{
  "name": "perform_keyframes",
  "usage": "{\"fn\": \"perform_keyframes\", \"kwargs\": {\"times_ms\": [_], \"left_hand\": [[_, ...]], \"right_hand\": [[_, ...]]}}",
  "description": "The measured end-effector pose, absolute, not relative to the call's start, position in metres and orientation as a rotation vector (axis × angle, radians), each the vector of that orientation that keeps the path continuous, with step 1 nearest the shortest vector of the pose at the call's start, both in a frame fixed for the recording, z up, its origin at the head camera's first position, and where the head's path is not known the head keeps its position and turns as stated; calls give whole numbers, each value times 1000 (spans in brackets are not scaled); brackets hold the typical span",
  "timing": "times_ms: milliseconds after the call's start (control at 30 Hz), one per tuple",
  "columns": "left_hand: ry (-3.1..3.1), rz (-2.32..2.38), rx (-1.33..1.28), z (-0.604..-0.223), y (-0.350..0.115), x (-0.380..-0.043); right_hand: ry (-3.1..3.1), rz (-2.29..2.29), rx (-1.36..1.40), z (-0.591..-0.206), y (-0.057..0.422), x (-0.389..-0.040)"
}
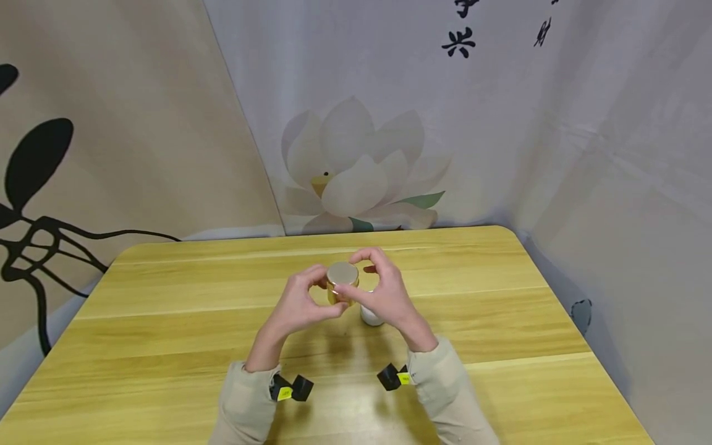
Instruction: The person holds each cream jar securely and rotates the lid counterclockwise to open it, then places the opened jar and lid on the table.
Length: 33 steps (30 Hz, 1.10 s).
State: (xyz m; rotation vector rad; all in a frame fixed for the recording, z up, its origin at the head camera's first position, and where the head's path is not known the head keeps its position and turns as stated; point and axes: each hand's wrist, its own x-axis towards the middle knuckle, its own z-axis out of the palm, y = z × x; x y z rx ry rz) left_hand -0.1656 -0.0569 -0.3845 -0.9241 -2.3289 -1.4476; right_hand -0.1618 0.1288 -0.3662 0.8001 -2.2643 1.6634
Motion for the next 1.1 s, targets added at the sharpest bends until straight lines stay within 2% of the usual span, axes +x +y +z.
{"fn": "perform_keyframes", "kwargs": {"times_ms": [333, 633, 967, 1100], "left_hand": [[-2305, -1453, -939, -384, -58, -167], [-2329, -1461, -930, -385, -59, -166], [-2336, -1453, -918, -384, -59, -165], [-2331, -1448, -923, -383, -58, -165]], "right_hand": [[-2231, 1629, 961, -366, 131, -162], [-2254, 1686, 774, -367, 126, -162], [-2240, 1661, 974, -365, 132, -163], [-2268, 1619, 931, -365, 131, -163]]}}
